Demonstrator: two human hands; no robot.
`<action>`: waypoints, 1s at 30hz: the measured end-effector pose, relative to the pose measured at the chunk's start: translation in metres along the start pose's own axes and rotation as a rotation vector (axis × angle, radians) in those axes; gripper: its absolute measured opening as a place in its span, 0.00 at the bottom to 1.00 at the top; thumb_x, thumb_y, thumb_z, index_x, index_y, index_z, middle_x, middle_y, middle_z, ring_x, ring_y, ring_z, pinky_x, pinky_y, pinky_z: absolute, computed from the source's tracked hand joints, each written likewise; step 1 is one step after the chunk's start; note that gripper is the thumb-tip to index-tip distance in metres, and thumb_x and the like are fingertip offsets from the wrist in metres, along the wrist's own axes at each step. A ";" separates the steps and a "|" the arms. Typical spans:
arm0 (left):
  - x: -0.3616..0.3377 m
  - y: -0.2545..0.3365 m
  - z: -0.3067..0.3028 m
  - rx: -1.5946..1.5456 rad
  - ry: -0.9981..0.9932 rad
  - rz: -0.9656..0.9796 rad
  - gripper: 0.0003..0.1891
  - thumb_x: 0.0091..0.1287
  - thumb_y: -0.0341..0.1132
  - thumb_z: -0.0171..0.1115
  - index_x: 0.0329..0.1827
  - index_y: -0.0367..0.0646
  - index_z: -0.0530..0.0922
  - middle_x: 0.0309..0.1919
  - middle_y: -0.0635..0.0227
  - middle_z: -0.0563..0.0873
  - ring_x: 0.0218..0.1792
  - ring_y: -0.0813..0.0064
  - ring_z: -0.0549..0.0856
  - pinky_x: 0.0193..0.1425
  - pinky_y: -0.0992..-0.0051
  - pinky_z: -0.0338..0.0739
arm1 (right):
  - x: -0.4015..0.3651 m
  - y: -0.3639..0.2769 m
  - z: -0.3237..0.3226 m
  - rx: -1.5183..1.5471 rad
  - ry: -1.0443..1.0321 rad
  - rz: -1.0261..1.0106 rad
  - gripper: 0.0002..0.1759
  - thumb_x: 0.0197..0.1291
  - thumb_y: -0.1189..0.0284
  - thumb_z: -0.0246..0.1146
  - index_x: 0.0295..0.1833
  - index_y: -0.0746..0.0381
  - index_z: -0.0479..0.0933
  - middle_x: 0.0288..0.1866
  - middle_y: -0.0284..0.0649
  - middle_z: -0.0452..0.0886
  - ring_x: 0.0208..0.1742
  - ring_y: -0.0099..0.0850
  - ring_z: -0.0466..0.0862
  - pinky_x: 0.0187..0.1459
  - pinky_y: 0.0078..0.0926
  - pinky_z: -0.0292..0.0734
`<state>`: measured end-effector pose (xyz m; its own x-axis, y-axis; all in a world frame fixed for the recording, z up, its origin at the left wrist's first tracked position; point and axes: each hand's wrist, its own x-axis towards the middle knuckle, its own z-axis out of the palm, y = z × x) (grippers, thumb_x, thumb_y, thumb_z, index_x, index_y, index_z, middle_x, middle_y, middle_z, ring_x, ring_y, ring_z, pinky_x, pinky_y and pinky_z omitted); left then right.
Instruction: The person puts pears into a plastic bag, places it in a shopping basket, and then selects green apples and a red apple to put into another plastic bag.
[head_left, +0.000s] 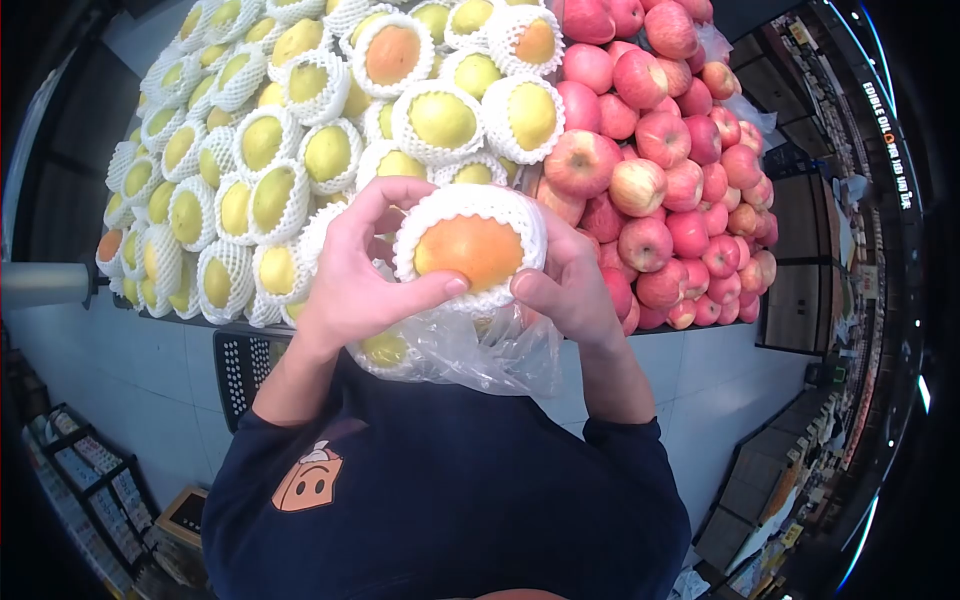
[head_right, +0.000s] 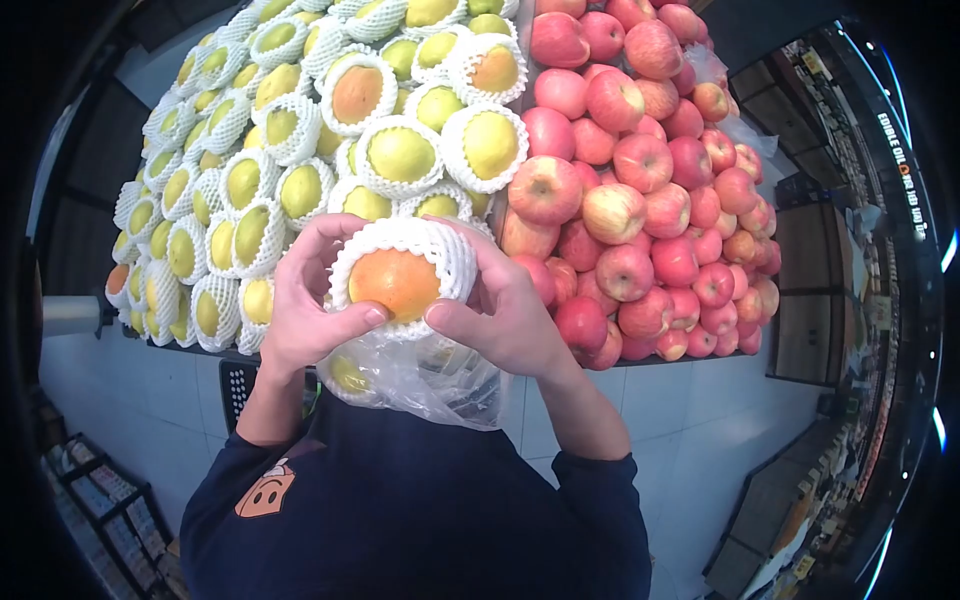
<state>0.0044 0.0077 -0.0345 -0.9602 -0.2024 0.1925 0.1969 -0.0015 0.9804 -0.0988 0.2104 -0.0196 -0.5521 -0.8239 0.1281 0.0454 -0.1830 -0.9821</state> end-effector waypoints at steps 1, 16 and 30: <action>0.000 0.000 0.001 0.025 -0.002 0.009 0.41 0.50 0.38 0.85 0.66 0.39 0.72 0.55 0.62 0.83 0.52 0.72 0.85 0.52 0.72 0.82 | 0.001 0.000 0.001 0.001 0.012 0.005 0.42 0.69 0.55 0.64 0.76 0.70 0.58 0.64 0.44 0.75 0.53 0.25 0.83 0.44 0.18 0.82; 0.006 0.025 -0.018 0.535 0.178 0.387 0.41 0.43 0.34 0.80 0.65 0.41 0.74 0.52 0.59 0.84 0.52 0.60 0.86 0.59 0.66 0.81 | -0.003 -0.004 0.015 0.068 0.070 0.015 0.28 0.73 0.60 0.61 0.67 0.70 0.68 0.56 0.43 0.81 0.47 0.23 0.85 0.48 0.20 0.79; 0.034 -0.018 -0.055 1.233 0.424 0.230 0.39 0.47 0.43 0.80 0.63 0.36 0.77 0.52 0.52 0.85 0.53 0.51 0.82 0.59 0.59 0.78 | -0.010 0.016 0.006 -0.853 -0.301 0.141 0.12 0.63 0.70 0.64 0.48 0.66 0.80 0.43 0.47 0.85 0.43 0.46 0.86 0.45 0.39 0.79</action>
<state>-0.0206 -0.0526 -0.0484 -0.7489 -0.3671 0.5517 -0.1786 0.9135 0.3655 -0.0877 0.2124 -0.0355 -0.3422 -0.9355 -0.0875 -0.6006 0.2894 -0.7453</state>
